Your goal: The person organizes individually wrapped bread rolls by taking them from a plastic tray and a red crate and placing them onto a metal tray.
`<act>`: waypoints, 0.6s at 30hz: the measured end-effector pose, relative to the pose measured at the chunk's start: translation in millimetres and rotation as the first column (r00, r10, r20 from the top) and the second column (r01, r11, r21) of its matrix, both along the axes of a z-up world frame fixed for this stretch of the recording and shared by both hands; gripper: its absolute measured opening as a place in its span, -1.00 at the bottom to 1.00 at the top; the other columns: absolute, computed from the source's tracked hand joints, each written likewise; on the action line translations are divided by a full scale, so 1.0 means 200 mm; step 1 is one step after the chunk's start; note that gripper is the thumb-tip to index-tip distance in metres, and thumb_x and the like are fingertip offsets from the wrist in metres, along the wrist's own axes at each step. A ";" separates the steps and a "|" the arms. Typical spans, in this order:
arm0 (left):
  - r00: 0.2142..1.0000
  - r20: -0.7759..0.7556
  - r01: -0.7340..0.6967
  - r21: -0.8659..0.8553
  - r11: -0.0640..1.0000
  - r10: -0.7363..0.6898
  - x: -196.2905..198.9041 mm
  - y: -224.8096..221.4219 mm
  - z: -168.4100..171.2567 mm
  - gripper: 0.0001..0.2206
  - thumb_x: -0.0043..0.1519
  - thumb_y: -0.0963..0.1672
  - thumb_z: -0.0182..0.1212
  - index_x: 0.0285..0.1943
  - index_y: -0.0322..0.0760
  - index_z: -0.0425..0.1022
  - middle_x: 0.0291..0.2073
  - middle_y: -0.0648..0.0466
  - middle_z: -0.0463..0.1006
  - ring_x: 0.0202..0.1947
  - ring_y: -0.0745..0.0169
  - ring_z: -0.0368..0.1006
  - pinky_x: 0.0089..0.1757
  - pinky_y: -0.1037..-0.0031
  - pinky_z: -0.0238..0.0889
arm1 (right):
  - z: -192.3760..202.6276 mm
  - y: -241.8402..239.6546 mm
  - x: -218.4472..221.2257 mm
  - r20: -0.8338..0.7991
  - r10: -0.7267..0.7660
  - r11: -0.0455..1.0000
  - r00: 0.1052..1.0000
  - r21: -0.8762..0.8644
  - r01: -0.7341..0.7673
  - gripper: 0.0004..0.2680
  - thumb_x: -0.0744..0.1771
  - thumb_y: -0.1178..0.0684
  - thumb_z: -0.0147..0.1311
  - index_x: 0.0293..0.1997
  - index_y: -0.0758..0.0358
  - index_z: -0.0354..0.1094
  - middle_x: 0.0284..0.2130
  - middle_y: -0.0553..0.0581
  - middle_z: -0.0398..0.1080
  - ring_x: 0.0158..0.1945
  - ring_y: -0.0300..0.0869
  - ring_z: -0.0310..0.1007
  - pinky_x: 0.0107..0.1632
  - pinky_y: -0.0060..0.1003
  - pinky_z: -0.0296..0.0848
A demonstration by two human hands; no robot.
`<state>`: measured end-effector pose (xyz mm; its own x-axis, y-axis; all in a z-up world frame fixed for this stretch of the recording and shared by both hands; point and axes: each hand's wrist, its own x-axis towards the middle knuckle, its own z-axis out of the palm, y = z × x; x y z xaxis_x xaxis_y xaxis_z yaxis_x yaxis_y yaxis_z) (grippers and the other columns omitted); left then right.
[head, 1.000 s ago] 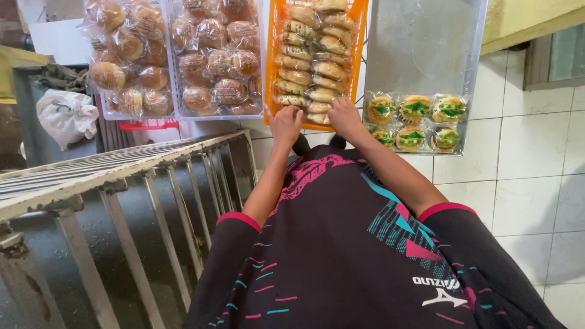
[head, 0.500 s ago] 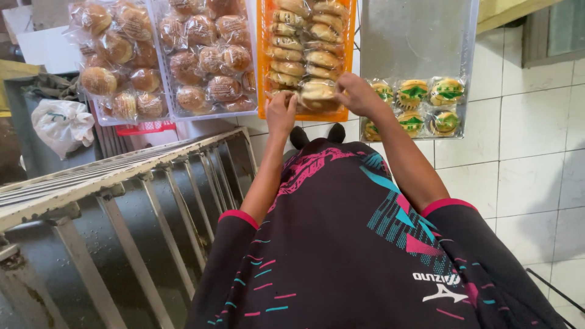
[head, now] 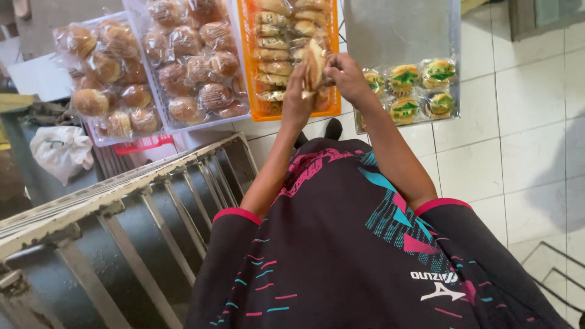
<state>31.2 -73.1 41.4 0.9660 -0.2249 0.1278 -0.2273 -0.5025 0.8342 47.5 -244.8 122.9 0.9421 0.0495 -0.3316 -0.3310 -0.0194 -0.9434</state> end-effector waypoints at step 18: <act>0.788 -0.529 -0.131 -0.644 0.754 -0.314 0.10 -0.45 -0.18 -0.81 0.24 -0.26 0.04 0.01 -0.38 0.44 -0.36 0.15 0.38 -0.41 0.43 0.20 -0.34 0.64 0.16 | -0.02 -0.70 -0.09 0.052 -0.138 0.985 0.989 0.109 0.132 -0.75 0.41 0.13 0.03 0.25 0.29 0.27 -0.03 0.10 0.40 -0.07 -0.23 0.46 0.02 -0.38 0.51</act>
